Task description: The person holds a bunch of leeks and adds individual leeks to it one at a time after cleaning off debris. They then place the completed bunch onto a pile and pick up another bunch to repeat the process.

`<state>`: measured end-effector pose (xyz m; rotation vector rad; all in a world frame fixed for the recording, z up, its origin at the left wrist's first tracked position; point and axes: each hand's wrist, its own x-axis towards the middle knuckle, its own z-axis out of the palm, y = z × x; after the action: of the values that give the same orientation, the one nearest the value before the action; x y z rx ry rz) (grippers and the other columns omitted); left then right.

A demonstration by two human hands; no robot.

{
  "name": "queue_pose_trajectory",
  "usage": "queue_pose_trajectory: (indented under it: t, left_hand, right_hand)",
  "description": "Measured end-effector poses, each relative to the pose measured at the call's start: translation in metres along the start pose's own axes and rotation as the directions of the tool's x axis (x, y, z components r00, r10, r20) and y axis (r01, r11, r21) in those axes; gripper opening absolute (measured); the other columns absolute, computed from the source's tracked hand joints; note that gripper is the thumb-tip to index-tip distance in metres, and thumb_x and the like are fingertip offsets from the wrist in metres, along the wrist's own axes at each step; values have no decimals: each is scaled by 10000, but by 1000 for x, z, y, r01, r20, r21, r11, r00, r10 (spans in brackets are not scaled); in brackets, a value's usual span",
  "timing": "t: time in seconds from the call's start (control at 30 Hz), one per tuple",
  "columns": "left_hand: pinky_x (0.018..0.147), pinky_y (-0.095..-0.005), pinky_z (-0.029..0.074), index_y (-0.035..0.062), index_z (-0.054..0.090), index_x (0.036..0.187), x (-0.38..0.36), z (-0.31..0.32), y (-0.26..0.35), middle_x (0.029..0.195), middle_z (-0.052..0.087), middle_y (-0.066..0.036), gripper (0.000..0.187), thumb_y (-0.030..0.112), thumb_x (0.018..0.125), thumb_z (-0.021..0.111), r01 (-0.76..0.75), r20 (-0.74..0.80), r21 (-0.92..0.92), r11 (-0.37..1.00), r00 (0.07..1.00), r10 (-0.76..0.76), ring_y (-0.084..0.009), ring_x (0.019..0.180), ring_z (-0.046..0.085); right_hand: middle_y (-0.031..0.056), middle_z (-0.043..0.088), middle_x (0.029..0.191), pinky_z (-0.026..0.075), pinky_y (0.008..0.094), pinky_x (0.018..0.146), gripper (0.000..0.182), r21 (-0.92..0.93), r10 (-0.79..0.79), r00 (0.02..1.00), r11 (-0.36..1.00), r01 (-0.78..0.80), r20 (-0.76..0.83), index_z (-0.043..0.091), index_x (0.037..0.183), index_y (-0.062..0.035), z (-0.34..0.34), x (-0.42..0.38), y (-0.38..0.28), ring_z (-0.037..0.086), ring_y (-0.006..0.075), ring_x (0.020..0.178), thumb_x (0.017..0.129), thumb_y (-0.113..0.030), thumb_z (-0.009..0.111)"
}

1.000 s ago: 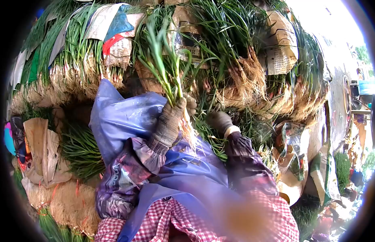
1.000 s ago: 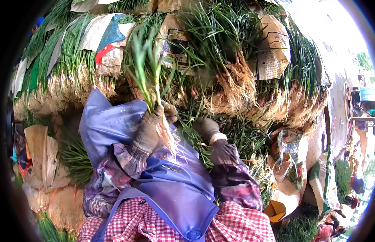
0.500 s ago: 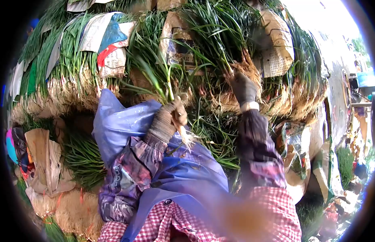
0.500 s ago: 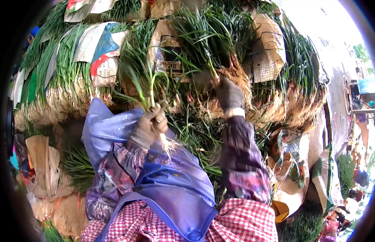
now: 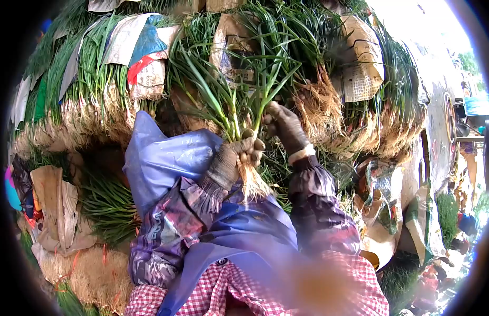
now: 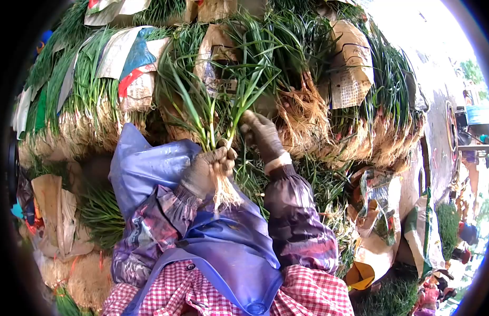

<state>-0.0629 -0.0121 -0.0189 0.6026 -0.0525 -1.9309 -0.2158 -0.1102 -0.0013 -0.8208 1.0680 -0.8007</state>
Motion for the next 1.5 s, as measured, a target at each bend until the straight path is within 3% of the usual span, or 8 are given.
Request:
queue_pose_trajectory:
  t: [0.3, 0.4, 0.5, 0.6, 0.77, 1.13, 1.3, 1.5]
  left_hand:
    - [498, -244, 371, 6, 469, 1186, -20, 14, 6, 867, 597, -36, 346, 220, 922, 532, 64, 303, -49, 997, 952, -46, -102, 564, 448]
    - [509, -240, 349, 30, 532, 1054, -18, 7, 4, 802, 559, -13, 241, 238, 934, 511, 4, 162, -69, 998, 987, 8, -96, 559, 416]
    - [495, -259, 373, 46, 561, 926, -17, 5, 4, 784, 590, -56, 174, 217, 917, 528, -46, -10, 49, 998, 999, 46, -134, 557, 482]
    - [482, -278, 397, 60, 559, 896, -22, 2, 0, 761, 605, -83, 124, 183, 898, 548, -37, -122, 147, 989, 991, 55, -159, 552, 525]
    - [475, -288, 437, 71, 553, 917, -17, 7, -1, 730, 607, -94, 69, 126, 877, 565, 3, -127, 186, 982, 992, 21, -168, 530, 540]
    - [525, -225, 466, 66, 572, 981, -30, 26, 8, 781, 611, -44, 124, 168, 912, 556, -353, 25, 166, 921, 935, 354, -118, 610, 568]
    - [581, -264, 462, 78, 546, 1132, -19, 24, 2, 803, 576, -22, 266, 228, 915, 581, -274, -35, 137, 952, 959, 281, -133, 670, 547]
    - [672, -307, 488, 74, 590, 1062, -2, -2, 2, 807, 613, -39, 237, 243, 896, 608, -120, -187, 153, 981, 971, 148, -178, 729, 605]
  right_hand:
    - [-56, 429, 567, 392, 214, 482, 368, 755, -199, 858, 594, -278, 473, 591, 1052, -26, 40, -2, 37, 354, 32, 430, 954, -371, 505]
    - [-43, 527, 596, 350, 177, 407, 270, 79, -73, 980, 993, 89, -187, 639, 850, -41, 42, -5, 28, 437, 24, 468, 901, -304, 608]
    - [72, 624, 701, 492, 328, 529, 234, -962, -311, 934, 255, -97, -177, 662, 936, -123, -9, 3, 70, 594, 211, 575, 883, -336, 580]
    - [106, 678, 904, 502, 388, 701, 310, -983, 159, 985, -180, -42, -71, 633, 1086, -196, 3, -31, 31, 661, 247, 823, 845, -390, 622]
    - [32, 572, 687, 475, 319, 517, 383, -961, -589, 763, -223, 166, 268, 511, 1190, -189, 11, -9, -6, 586, 207, 611, 832, -223, 643]
    - [131, 676, 842, 543, 338, 699, 266, -843, 731, 680, -403, 356, -62, 693, 980, -157, -41, -74, 57, 668, 202, 792, 845, -355, 579]
    - [74, 670, 774, 489, 330, 551, 362, -970, -563, 820, -129, -204, -98, 608, 1028, -150, -60, -6, -8, 610, 192, 593, 797, -418, 687]
    - [32, 591, 595, 439, 343, 401, 231, -985, -568, 817, 62, 162, 98, 615, 723, -125, -54, 8, 4, 526, 189, 439, 874, -298, 588]
